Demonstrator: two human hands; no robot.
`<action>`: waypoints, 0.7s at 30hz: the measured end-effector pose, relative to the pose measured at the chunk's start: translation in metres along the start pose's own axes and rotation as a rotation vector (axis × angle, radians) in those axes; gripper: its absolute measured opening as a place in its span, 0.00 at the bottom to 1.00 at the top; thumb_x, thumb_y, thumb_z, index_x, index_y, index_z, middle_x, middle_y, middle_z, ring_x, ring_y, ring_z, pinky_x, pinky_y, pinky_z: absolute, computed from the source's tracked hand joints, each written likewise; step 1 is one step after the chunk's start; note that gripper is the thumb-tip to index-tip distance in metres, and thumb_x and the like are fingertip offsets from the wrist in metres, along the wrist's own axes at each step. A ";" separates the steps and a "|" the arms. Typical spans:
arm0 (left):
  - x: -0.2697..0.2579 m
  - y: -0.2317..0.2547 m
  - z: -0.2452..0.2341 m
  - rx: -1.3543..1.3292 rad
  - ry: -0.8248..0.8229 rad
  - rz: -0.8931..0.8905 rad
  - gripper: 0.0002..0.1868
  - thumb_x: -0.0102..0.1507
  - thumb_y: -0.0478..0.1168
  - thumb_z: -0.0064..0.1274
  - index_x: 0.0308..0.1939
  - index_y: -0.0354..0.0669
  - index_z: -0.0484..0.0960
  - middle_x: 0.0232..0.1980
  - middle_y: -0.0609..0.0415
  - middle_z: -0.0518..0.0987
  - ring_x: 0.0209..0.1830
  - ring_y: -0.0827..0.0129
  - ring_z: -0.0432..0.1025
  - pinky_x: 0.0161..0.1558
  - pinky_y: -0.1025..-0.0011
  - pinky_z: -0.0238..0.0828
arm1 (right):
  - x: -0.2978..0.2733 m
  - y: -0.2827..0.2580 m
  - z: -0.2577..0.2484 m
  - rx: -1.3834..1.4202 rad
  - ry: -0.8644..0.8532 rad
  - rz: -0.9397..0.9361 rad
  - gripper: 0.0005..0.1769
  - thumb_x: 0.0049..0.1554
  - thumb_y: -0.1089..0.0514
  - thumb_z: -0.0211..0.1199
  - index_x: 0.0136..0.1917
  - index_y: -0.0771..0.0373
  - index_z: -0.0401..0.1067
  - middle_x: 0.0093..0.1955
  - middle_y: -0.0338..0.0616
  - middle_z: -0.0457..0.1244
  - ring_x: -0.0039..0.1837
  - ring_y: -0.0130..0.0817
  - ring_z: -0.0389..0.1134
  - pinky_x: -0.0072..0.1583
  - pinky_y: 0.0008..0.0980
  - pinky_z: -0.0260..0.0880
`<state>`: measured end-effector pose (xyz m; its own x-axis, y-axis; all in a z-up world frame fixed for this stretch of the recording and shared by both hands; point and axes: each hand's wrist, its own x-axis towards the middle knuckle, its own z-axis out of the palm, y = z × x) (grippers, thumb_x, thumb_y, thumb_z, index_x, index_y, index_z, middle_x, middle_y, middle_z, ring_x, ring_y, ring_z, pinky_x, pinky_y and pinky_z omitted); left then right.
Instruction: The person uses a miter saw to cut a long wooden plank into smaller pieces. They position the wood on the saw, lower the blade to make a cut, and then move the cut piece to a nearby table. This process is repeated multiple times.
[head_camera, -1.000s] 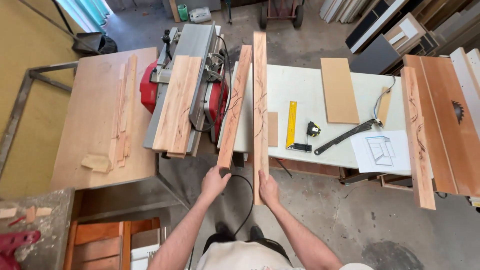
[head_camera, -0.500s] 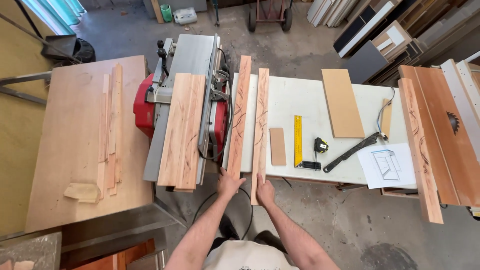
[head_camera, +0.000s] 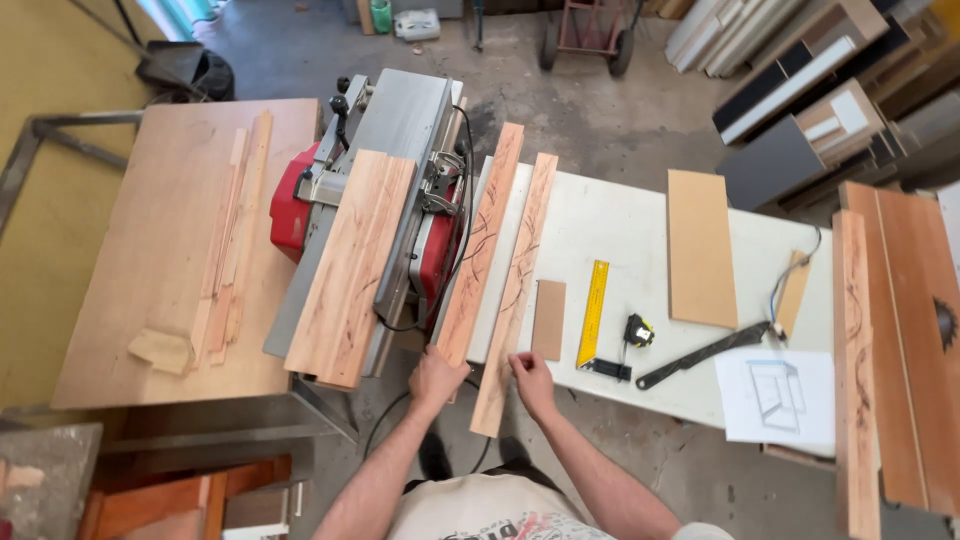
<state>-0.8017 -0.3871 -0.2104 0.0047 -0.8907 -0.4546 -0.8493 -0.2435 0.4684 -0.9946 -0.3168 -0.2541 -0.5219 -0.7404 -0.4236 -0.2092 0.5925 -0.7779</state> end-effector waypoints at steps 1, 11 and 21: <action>-0.004 0.007 -0.003 -0.009 0.009 0.005 0.39 0.52 0.59 0.54 0.58 0.33 0.73 0.52 0.35 0.80 0.53 0.37 0.78 0.49 0.43 0.77 | 0.008 -0.011 0.000 0.129 -0.064 0.001 0.19 0.61 0.45 0.65 0.54 0.62 0.75 0.46 0.46 0.69 0.49 0.37 0.72 0.51 0.36 0.73; -0.175 0.014 -0.026 -0.054 0.090 -0.084 0.25 0.53 0.61 0.54 0.45 0.53 0.72 0.47 0.55 0.80 0.46 0.50 0.75 0.42 0.53 0.68 | 0.153 -0.076 -0.004 1.002 -0.461 0.124 0.26 0.54 0.22 0.58 0.41 0.43 0.65 0.34 0.28 0.61 0.33 0.23 0.58 0.37 0.22 0.57; -0.378 -0.221 0.058 0.062 0.251 -0.317 0.44 0.45 0.61 0.63 0.67 0.75 0.69 0.59 0.78 0.80 0.49 0.65 0.80 0.51 0.59 0.77 | 0.007 -0.163 -0.023 1.140 -0.511 -0.054 0.07 0.60 0.57 0.67 0.46 0.55 0.69 0.44 0.35 0.69 0.45 0.26 0.71 0.42 0.24 0.71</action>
